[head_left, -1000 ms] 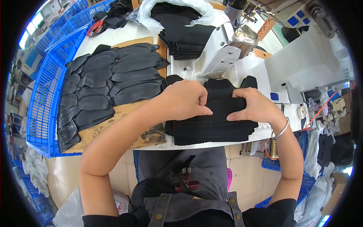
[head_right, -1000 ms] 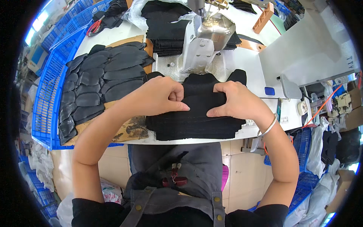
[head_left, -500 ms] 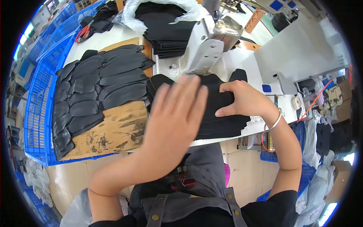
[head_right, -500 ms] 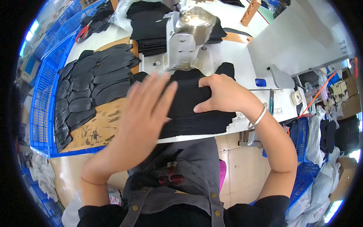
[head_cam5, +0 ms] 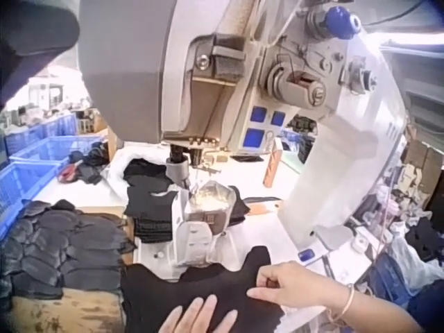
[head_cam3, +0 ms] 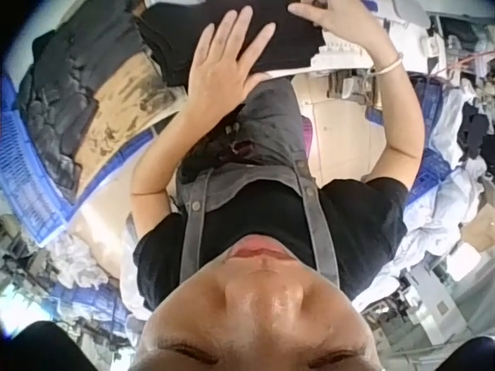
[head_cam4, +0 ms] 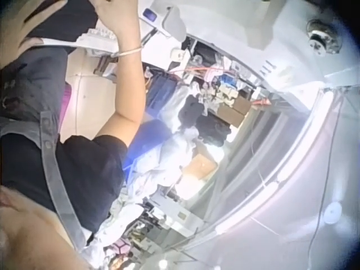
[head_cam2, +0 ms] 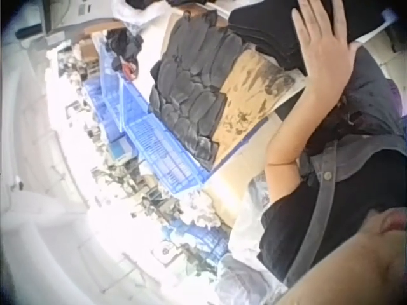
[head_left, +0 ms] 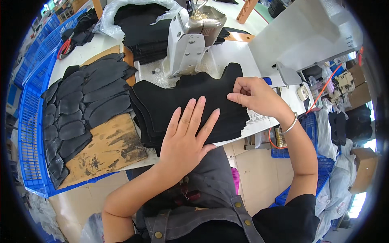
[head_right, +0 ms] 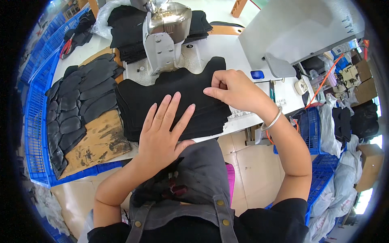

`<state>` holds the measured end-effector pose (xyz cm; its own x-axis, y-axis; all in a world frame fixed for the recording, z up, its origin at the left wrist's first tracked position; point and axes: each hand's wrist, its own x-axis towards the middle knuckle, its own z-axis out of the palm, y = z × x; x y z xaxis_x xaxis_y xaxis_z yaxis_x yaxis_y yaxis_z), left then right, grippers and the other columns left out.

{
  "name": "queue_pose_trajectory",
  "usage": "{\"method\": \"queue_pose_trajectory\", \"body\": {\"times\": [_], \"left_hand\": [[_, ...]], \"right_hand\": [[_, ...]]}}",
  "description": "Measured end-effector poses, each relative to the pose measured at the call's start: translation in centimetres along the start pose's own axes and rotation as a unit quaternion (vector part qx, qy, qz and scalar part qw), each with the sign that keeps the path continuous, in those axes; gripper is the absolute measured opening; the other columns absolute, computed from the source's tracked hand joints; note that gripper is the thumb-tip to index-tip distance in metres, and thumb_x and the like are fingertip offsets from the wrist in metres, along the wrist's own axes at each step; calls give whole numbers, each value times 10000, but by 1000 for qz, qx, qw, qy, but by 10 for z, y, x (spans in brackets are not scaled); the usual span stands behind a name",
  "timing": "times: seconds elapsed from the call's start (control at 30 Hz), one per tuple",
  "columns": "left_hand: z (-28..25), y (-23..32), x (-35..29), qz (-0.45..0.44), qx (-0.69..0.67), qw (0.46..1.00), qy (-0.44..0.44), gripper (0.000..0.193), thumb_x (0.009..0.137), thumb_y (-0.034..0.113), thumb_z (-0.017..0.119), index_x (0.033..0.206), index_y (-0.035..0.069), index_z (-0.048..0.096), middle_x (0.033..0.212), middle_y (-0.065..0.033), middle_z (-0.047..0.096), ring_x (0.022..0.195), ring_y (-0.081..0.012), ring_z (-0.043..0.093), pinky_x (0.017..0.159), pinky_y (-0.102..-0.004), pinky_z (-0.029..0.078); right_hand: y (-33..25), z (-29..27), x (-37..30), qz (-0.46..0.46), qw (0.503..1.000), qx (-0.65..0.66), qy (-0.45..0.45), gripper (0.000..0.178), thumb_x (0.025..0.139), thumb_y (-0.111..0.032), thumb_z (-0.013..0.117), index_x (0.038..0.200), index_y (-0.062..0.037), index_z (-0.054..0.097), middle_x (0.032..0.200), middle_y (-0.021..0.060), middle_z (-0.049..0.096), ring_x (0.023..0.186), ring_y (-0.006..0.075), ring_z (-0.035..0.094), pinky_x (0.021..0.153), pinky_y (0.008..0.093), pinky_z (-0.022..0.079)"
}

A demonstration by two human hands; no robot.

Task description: Sort and stack black shoe upper components at a manufacturing workstation.

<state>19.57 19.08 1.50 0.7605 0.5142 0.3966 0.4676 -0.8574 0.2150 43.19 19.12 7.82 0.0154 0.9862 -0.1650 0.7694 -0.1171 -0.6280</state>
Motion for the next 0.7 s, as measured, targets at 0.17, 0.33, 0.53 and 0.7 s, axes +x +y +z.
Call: {"method": "queue_pose_trajectory", "body": {"times": [0.17,0.33,0.53,0.7], "left_hand": [[-2,-1,0,6,17,1000,-15,798,686,437,692,1387,163,430,1442,-176,339,1311,-331,347,1047,-461,310],[-2,1,1,2,21,1000,-23,810,663,434,705,1380,165,439,1439,-170,343,1312,-328,346,1048,-457,310],[1,1,0,2,16,1000,-18,826,633,427,724,1369,165,454,1439,-166,346,1312,-322,348,1048,-453,310],[-3,3,1,-5,22,1000,-21,832,626,419,738,1369,177,453,1436,-165,356,1306,-317,360,1055,-461,302]], "right_hand": [[0,5,-5,-48,998,-18,27,278,849,-173,687,733,0,503,592,-2,477,549,66,392,492,247,343],[5,7,-8,-60,997,-21,36,275,839,-164,696,730,-3,502,587,1,475,538,65,386,483,245,339],[2,6,-11,-46,997,-50,31,276,813,-165,719,735,-10,504,605,12,492,534,79,407,488,248,353],[-17,16,-18,-228,915,-268,196,347,678,-175,757,933,-46,561,1074,111,592,980,290,564,771,386,462]]}}
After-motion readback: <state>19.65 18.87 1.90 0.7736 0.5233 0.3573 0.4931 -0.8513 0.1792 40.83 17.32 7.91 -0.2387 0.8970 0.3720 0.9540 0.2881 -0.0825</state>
